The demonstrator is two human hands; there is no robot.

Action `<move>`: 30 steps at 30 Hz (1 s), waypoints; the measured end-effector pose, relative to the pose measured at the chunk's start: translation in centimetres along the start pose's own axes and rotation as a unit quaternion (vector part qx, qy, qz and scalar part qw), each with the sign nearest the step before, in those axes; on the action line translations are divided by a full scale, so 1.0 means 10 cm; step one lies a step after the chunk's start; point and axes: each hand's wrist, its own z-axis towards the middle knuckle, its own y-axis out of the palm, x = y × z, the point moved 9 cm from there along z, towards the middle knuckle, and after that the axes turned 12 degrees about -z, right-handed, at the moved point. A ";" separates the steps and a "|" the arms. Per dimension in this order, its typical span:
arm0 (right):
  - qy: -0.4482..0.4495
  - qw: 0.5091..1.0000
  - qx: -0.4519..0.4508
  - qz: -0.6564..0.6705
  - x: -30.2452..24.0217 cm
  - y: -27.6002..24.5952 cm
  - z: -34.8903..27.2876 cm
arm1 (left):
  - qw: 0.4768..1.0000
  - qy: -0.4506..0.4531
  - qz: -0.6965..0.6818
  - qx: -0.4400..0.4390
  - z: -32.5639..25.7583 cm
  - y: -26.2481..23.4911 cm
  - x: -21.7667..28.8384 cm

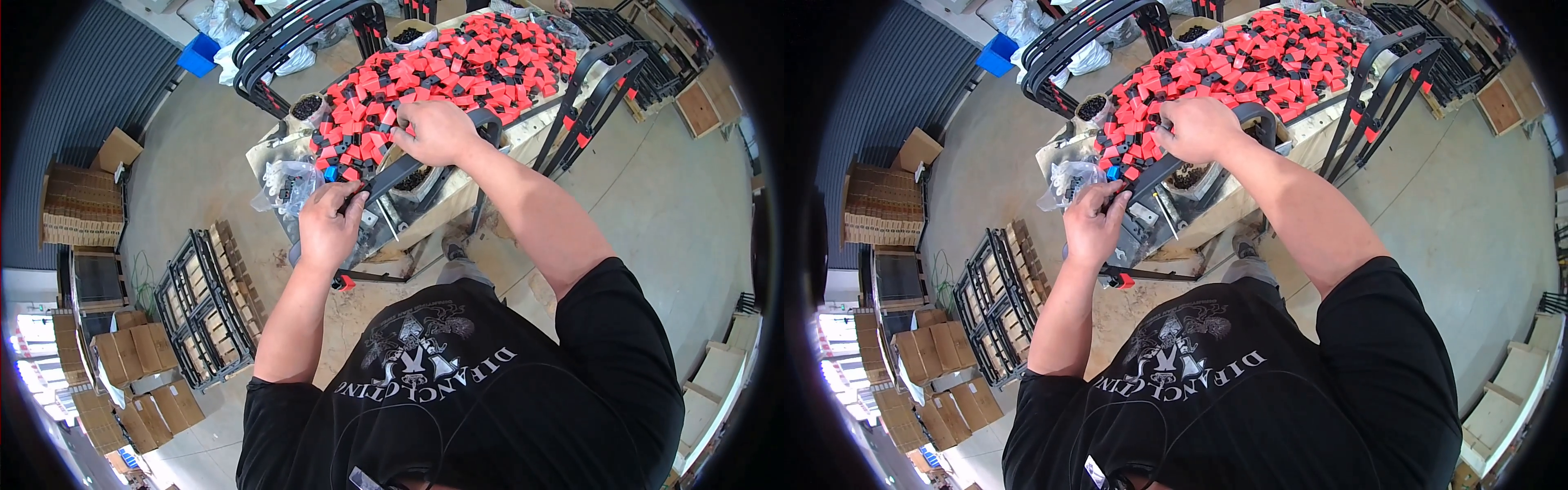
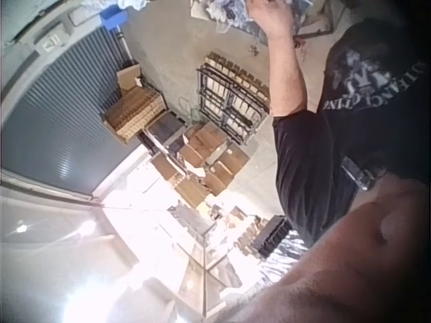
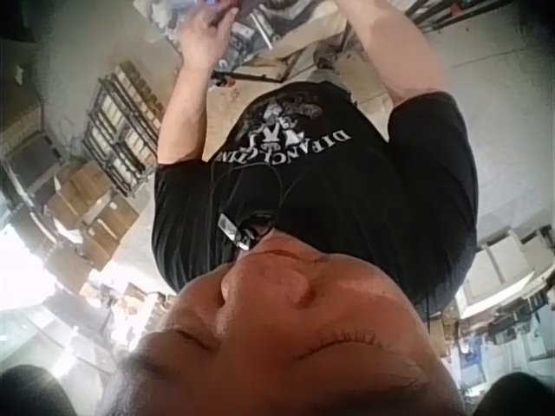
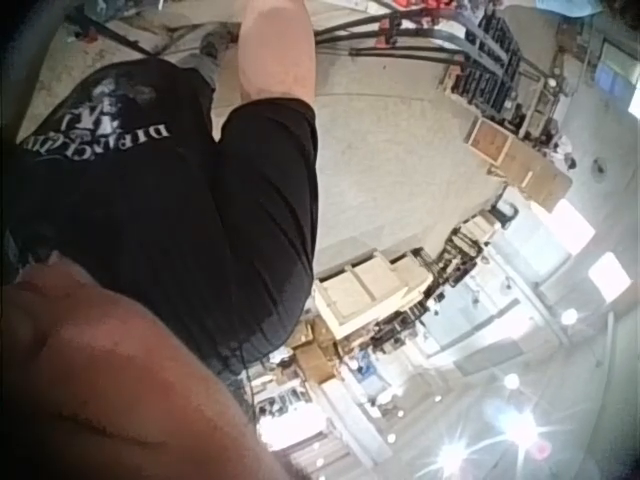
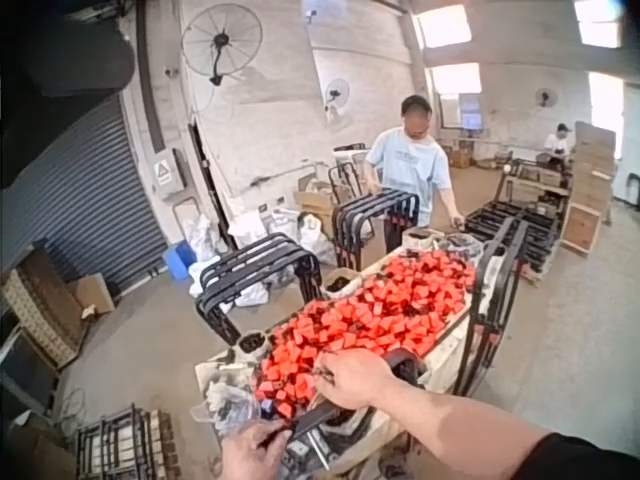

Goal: Assembling black metal frame components by attaching red plastic parts and tightening fasteners with a wrench.

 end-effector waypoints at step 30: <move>0.002 0.999 0.030 -0.014 0.04 0.00 -0.02 | 0.997 -0.041 -0.066 -0.003 -0.02 -0.05 -0.16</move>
